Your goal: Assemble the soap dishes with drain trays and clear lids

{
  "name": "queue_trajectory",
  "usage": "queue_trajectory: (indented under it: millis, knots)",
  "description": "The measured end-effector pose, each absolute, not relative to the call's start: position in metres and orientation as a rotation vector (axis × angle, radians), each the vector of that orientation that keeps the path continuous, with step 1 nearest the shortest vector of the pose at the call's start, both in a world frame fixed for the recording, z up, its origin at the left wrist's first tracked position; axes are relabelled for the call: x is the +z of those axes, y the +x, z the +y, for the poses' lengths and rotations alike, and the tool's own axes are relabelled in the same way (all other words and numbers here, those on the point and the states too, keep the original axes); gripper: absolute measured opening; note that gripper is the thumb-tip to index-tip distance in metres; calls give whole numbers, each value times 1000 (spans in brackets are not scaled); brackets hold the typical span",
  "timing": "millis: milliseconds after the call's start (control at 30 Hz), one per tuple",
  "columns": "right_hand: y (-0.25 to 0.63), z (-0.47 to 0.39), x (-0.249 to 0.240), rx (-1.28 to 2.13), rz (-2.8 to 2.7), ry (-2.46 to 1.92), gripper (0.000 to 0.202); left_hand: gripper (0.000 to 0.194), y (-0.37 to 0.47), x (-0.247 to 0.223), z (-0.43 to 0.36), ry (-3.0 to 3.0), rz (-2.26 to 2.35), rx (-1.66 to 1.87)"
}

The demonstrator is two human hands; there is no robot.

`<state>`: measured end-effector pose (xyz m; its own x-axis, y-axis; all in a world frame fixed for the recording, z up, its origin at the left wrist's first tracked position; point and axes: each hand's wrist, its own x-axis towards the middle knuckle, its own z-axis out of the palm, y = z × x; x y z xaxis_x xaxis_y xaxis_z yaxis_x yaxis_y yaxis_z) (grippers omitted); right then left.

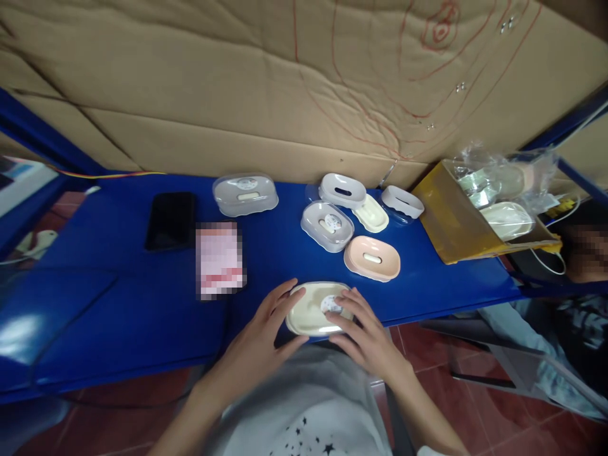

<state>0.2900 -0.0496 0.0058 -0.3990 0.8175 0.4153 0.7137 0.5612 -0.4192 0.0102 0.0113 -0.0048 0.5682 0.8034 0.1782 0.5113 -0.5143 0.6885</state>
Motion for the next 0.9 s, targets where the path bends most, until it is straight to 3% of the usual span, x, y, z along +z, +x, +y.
queue_trajectory:
  millis: [167, 467, 767, 900]
  knots:
    - [288, -42, 8, 216, -2263, -1202, 44, 64, 10, -10, 12, 2262, 1011, 677]
    - [293, -37, 15, 224, -2330, -1217, 48, 77, 9, -8, 14, 2223, 1036, 639]
    - [296, -38, 6, 258, -2187, -1309, 53, 74, 11, -8, 14, 2250, 1048, 648]
    - [301, -27, 9, 235, -2088, -1494, 52, 56, 11, -9, 13, 2319, 1048, 694]
